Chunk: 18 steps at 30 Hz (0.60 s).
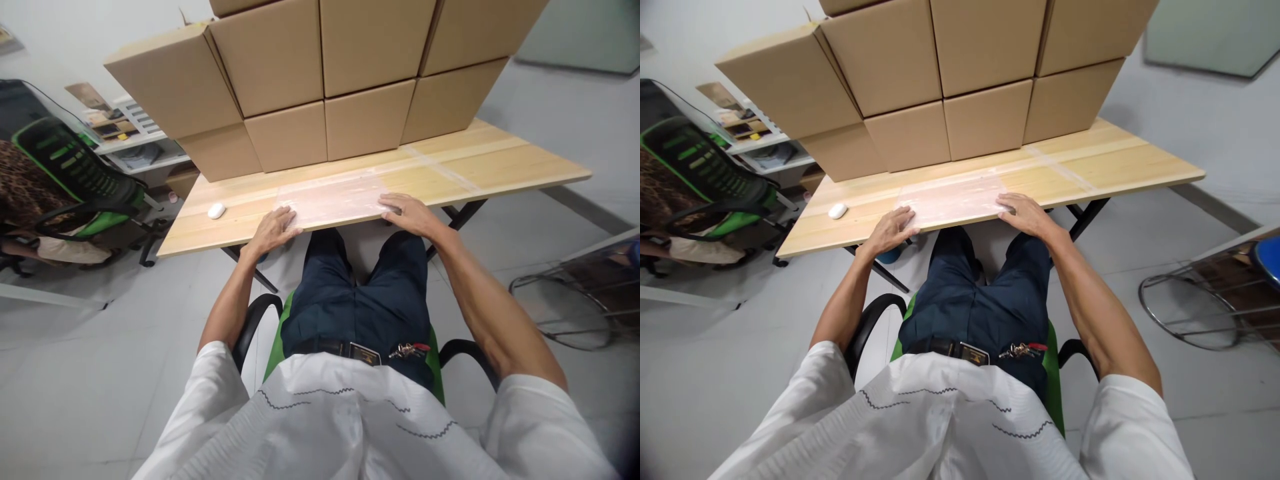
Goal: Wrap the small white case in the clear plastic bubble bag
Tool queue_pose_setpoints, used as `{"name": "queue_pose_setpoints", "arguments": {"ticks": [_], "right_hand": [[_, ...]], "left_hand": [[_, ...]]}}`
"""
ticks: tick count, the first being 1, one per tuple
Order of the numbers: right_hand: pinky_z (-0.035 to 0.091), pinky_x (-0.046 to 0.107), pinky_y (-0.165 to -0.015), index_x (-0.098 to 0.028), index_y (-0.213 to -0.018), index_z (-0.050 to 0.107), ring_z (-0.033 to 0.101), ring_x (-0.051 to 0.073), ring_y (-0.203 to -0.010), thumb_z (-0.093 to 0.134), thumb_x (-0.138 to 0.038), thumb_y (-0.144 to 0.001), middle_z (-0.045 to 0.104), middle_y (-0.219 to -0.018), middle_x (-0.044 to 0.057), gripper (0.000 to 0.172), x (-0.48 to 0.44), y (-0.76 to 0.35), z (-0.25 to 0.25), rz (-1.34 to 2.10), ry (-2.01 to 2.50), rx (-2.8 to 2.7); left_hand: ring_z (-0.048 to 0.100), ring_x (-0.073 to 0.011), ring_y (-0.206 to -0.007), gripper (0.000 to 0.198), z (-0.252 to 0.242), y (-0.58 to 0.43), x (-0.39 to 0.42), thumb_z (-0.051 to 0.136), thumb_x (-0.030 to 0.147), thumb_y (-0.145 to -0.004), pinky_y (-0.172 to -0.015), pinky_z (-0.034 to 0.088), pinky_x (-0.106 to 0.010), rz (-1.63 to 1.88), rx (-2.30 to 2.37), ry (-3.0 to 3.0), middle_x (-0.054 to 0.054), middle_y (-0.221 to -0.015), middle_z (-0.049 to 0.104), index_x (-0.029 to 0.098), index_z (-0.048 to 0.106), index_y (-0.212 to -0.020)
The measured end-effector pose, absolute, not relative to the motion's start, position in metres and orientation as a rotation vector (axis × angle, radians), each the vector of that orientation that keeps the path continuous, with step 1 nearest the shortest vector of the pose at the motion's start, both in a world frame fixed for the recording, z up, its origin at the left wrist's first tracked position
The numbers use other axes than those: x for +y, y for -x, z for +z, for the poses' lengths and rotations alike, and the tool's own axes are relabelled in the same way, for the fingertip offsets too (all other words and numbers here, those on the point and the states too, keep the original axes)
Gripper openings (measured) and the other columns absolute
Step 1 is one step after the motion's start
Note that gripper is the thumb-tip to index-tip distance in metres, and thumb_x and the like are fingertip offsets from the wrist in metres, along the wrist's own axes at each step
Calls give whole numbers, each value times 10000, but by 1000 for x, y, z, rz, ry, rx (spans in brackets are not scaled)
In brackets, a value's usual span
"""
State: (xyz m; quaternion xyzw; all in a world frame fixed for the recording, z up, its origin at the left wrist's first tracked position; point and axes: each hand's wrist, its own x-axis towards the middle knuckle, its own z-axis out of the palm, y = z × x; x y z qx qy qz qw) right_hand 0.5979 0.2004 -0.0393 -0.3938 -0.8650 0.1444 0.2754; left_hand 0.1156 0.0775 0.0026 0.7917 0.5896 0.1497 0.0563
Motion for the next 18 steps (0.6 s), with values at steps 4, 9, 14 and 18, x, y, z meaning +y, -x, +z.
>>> {"name": "queue_pose_setpoints", "arguments": {"ticks": [4,9,14,18], "right_hand": [[528,712,-1445,-255,-1517,928,732,428,-1642,681,-450,-1085,819,-1692,120,535,195,-597,-40,354,1039,-2299],[607,701,-1355,-247,-1401,951,798,422,-1541,581,-437,-1158,881,-1574,142,481,183,-594,-47,215,1024,-2250],[630,678,-1329,-224,-1509,893,803,429,-1511,540,-444,-1209,873,-1582,171,512,170,-591,-53,44,1048,-2213],[563,728,-1398,-177,-1682,789,702,469,-1647,647,-362,-1147,735,-1783,218,584,160,-588,-49,-15,1043,-2254]], "left_hand": [[548,-450,-1827,756,0,-115,75,724,637,-1135,-1552,403,-631,445,1788,-2437,-214,-1922,602,156,771,-1717],[619,-406,-1774,697,-5,-112,69,677,643,-1162,-1532,458,-583,533,1788,-2420,-176,-1856,689,187,811,-1672],[642,-369,-1750,618,-8,-119,66,588,596,-1218,-1548,403,-621,582,1892,-2390,-151,-1797,749,223,806,-1660],[613,-359,-1778,617,-7,-131,63,629,531,-1203,-1581,318,-623,557,1931,-2383,-159,-1830,718,208,759,-1713]]}}
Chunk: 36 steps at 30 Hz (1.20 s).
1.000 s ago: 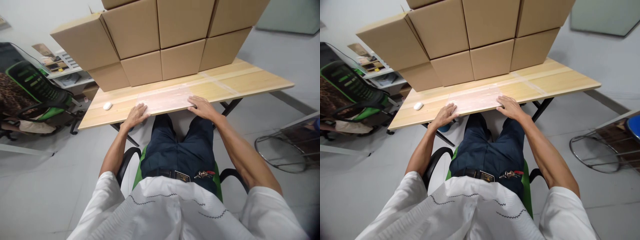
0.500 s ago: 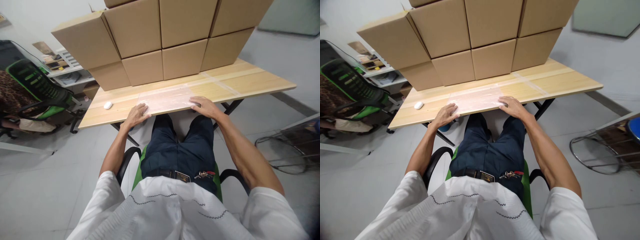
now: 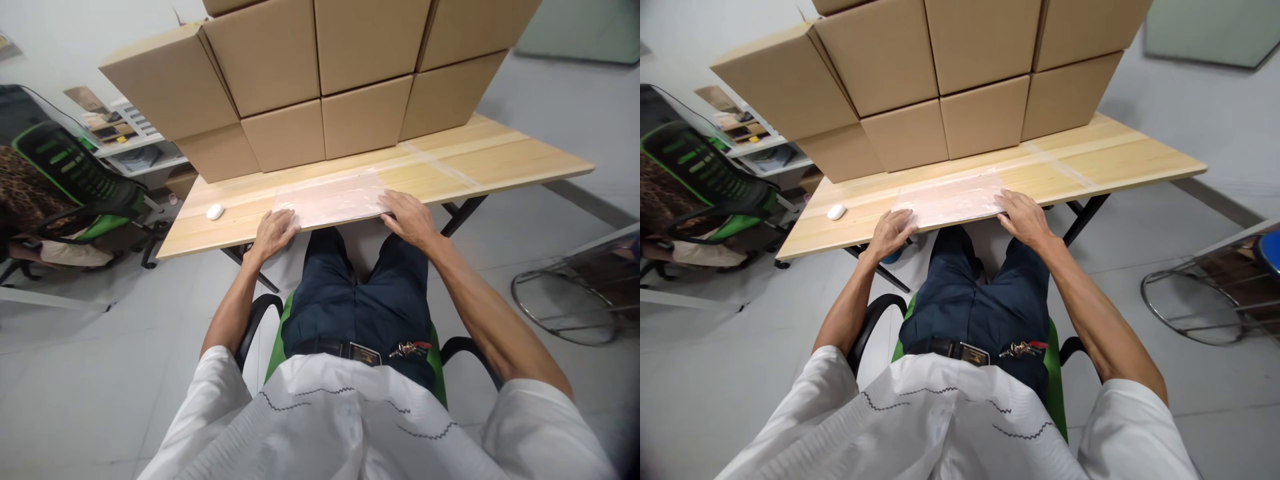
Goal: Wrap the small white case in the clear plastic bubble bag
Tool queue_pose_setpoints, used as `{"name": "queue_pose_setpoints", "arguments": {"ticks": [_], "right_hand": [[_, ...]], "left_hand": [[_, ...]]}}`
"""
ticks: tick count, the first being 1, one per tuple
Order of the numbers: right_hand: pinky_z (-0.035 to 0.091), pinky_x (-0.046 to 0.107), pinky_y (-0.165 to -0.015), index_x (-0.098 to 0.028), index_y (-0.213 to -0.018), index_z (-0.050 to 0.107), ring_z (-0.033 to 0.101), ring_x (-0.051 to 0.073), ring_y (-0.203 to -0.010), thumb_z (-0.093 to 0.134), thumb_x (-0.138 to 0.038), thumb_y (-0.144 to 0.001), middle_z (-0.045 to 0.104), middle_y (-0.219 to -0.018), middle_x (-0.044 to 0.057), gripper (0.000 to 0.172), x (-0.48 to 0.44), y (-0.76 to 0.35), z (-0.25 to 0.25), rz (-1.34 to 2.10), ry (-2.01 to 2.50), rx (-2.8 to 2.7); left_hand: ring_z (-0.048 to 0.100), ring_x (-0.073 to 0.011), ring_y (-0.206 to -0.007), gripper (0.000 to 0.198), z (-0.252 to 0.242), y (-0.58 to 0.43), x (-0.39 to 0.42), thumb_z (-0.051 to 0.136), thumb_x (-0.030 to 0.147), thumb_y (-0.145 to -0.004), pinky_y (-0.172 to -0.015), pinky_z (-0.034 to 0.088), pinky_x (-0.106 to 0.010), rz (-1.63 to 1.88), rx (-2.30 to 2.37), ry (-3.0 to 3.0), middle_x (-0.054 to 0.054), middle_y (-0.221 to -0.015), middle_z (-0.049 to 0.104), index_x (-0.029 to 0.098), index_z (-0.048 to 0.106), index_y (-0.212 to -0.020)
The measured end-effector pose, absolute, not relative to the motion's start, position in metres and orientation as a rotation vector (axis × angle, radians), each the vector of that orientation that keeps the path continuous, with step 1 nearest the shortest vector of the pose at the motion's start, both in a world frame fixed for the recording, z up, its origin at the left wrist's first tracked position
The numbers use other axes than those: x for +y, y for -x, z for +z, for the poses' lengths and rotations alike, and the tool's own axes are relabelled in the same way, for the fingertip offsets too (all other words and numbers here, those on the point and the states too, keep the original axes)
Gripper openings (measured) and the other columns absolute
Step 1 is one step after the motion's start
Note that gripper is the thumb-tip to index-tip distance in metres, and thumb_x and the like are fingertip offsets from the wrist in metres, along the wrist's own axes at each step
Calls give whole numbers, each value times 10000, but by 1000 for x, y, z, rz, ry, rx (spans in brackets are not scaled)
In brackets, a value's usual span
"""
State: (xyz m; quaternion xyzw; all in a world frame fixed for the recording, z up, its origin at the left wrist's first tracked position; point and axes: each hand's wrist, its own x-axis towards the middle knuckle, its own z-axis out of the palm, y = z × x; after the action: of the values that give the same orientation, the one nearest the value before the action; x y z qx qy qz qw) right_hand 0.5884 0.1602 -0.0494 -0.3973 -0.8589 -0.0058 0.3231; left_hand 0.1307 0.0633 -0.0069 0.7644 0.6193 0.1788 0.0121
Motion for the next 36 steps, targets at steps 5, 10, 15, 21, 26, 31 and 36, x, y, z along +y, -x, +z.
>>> {"name": "queue_pose_setpoints", "arguments": {"ticks": [5,10,15,21,26,31,36], "right_hand": [[530,726,-1421,-246,-1548,882,704,446,-1640,540,-364,-1179,786,-1732,153,517,152,-587,-41,66,1097,-2293],[579,736,-1334,-265,-1415,933,767,464,-1499,543,-384,-1164,896,-1512,153,478,147,-581,-32,48,1138,-2218],[629,635,-1106,-220,-1111,936,820,441,-1138,513,-337,-1187,895,-1075,210,446,109,-551,-12,-95,1196,-2237],[625,542,-951,-214,-1066,931,834,380,-1015,584,-254,-1196,900,-1061,201,372,18,-471,10,-71,954,-2492],[655,468,-936,-275,-1070,933,882,341,-1043,636,-491,-1256,944,-1115,135,412,2,-445,19,140,778,-2533],[703,452,-937,-299,-1146,912,916,356,-1110,551,-601,-1247,956,-1147,97,481,61,-493,9,437,1094,-2132],[762,433,-823,-265,-1131,822,928,319,-936,734,-693,-1133,953,-1095,121,437,101,-500,-25,1054,1185,-1806]], "left_hand": [[548,-390,-1830,610,-4,-147,56,716,553,-1169,-1608,219,-662,608,1872,-2378,-170,-1848,699,218,788,-1674],[659,-406,-1724,470,-8,-191,30,753,580,-1147,-1543,371,-679,966,1698,-2167,-165,-1697,814,266,910,-1459],[865,-415,-1386,472,-26,-250,3,922,687,-1014,-1339,606,-592,1149,1306,-1652,-182,-1413,925,272,969,-1234],[946,-402,-1208,643,-29,-260,6,936,805,-966,-1163,728,-530,1227,1026,-802,-191,-1176,952,188,842,-1122],[939,-396,-1245,349,-23,-225,-4,1028,443,-901,-1180,750,-504,1403,1040,-687,-140,-1117,962,176,854,-1041],[945,-442,-1209,302,-24,-171,-13,979,407,-872,-1196,758,-580,1192,1161,-743,-190,-1051,953,156,886,-1014],[883,-505,-1411,451,-18,-130,-15,862,468,-827,-1331,671,-685,997,1171,-829,-197,-1186,967,168,911,-1160]]}}
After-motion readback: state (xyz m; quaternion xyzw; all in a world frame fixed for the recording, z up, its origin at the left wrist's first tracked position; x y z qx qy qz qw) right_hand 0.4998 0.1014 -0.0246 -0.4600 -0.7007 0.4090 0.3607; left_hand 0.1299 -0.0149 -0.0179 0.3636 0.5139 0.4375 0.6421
